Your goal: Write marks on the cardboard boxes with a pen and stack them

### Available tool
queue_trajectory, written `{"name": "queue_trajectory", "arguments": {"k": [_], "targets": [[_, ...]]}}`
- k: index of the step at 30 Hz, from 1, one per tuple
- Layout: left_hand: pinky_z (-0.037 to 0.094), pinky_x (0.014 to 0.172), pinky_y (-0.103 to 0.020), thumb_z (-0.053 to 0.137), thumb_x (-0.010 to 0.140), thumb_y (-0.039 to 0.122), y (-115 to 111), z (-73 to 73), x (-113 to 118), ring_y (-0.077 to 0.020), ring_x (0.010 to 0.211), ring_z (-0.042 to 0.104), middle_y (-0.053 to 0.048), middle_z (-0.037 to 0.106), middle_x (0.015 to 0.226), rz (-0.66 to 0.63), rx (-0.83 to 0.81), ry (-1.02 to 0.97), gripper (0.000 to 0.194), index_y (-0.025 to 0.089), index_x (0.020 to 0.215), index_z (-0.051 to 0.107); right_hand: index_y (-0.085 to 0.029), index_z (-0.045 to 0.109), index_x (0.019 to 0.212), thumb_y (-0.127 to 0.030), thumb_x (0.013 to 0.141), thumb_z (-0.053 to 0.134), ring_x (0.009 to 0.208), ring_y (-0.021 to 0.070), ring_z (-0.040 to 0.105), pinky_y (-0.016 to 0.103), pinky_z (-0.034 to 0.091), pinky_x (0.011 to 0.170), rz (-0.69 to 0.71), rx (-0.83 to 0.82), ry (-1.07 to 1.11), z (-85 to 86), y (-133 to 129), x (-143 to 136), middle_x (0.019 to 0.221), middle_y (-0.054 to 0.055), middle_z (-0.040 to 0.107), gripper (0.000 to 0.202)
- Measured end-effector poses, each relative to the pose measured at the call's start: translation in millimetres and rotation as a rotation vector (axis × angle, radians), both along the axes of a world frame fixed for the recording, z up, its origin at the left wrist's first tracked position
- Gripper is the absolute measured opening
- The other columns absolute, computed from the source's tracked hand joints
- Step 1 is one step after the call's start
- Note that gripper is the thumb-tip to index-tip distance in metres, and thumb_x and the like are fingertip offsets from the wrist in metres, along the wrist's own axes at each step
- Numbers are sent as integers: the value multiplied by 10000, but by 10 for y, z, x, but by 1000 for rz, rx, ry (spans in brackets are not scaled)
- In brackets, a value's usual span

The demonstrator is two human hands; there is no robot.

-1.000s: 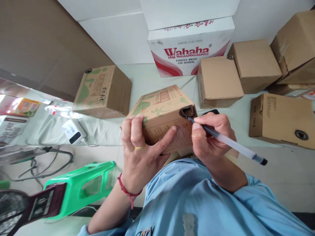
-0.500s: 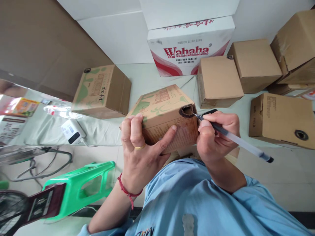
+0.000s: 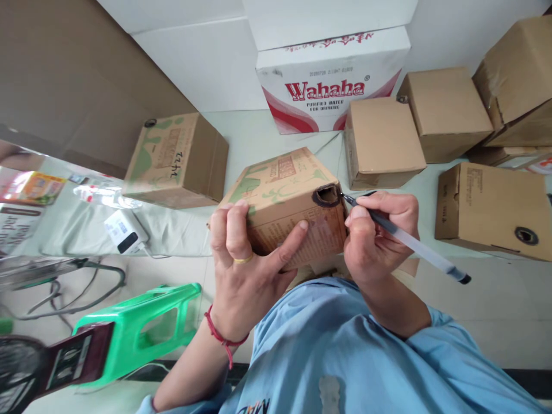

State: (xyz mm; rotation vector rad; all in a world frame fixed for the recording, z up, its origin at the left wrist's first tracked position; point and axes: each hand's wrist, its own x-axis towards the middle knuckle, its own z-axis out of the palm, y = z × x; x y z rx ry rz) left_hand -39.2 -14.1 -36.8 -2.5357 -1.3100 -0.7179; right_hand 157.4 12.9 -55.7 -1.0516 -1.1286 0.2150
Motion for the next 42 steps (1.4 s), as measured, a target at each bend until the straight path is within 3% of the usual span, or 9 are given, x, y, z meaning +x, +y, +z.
{"name": "queue_trajectory", "arguments": {"k": [5, 11, 20, 30, 42], "targets": [[286, 1317, -703, 906, 831, 237, -8, -14, -19, -489, 1647, 205, -51, 20, 1866, -8, -8, 4, 838, 424, 1578, 574, -260, 609, 1006, -80, 938, 588, 561, 113, 504, 274, 449, 530, 74, -7, 7, 9, -78, 27, 706, -55, 518, 193], [290, 1323, -700, 886, 829, 209, -11, -20, -20, -482, 1646, 217, -35, 34, 1864, 2, -5, -14, 856, 437, 1589, 563, -241, 665, 1152, -125, 942, 674, 639, 114, 626, 251, 519, 534, 144, 115, -142, 5, -38, 28, 820, -46, 686, 240], [315, 1317, -708, 900, 822, 222, -12, -13, -12, -504, 1638, 239, -43, 46, 1859, 13, -4, -3, 894, 449, 1611, 546, -259, 667, 1194, -136, 996, 670, 720, 146, 742, 282, 641, 599, 148, 91, -229, 62, -32, 10, 947, -1, 793, 233], [314, 1317, -693, 890, 830, 208, -17, -4, 5, -499, 1639, 238, -42, 47, 1860, 19, -7, -9, 896, 456, 1616, 539, -244, 670, 1190, -147, 1011, 666, 729, 144, 744, 289, 665, 632, 105, 97, -211, 50, -6, 3, 939, 0, 777, 204], [317, 1301, -721, 907, 832, 246, -15, -10, 9, -522, 1629, 247, -57, 49, 1856, 13, -16, -15, 896, 464, 1618, 536, -246, 671, 1152, -212, 1022, 651, 583, 109, 608, 246, 531, 530, 1, 89, -102, -52, 27, -56, 796, -34, 681, 136]]}}
